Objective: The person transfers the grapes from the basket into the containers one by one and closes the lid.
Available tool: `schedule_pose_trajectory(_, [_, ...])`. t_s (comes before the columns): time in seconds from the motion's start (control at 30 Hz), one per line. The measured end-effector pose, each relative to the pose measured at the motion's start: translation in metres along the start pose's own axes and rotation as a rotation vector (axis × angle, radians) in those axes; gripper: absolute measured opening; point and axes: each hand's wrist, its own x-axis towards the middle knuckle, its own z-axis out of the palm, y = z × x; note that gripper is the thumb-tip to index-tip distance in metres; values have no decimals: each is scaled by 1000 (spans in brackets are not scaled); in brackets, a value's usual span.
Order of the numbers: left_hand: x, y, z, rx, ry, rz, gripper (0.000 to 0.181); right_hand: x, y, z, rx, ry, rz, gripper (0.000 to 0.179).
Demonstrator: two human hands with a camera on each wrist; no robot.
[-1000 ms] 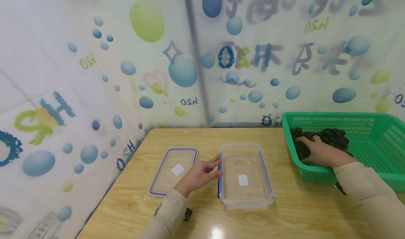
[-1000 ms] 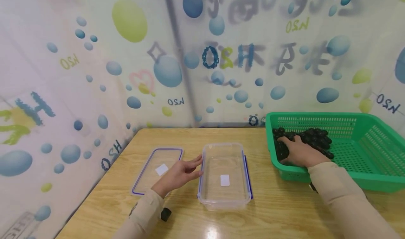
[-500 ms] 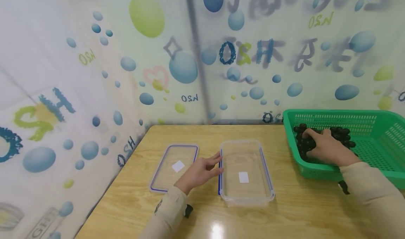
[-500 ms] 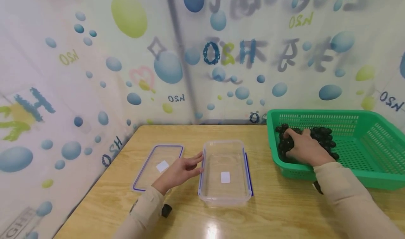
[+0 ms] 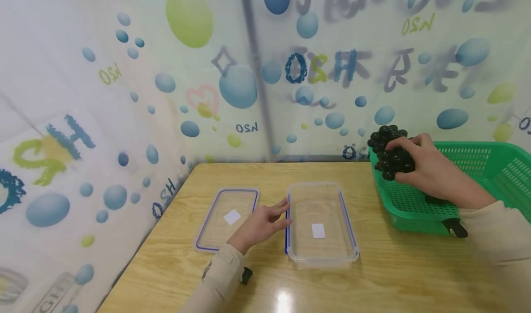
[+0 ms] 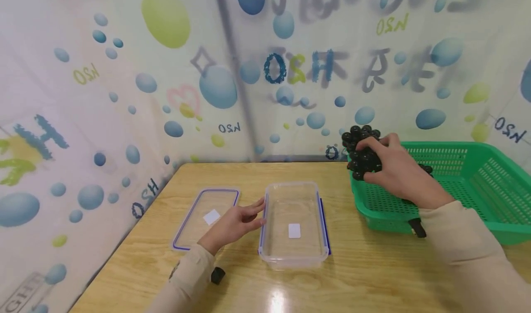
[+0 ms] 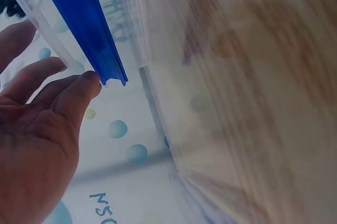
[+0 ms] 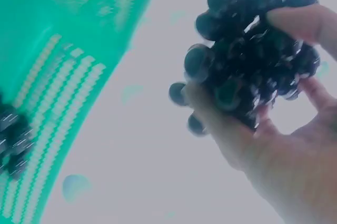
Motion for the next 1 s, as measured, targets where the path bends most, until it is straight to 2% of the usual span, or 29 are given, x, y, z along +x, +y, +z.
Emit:
schedule_pose_trajectory(0.17, [0,0,-1,8,4,-4,54,9,-39,12,37,-65,-157,55])
schedule_pose_trajectory(0.27, [1,1,-2,11,8,1,54,18,-57,32,-16,-114,-245,55])
schedule_pose_trajectory(0.37, [1,0,-1,19,10,-5,54,27,-69,56,-68,-184,-300,54])
schedule_pose_trajectory(0.5, [1,-1,2,30,15,-3,54,33,-80,84,-135,-280,-304,55])
schedule_pose_trajectory(0.6, [1,-2,5,25,22,1,54,35,-83,98,-196,-306,-309,54])
schedule_pose_trajectory(0.8, [0,-1,7,-3,38,26,53,36,-82,110,-255,-286,-367,49])
schedule_pose_trajectory(1.0, [-1,0,6,10,36,3,53,32,-78,124,-241,-356,-372,42])
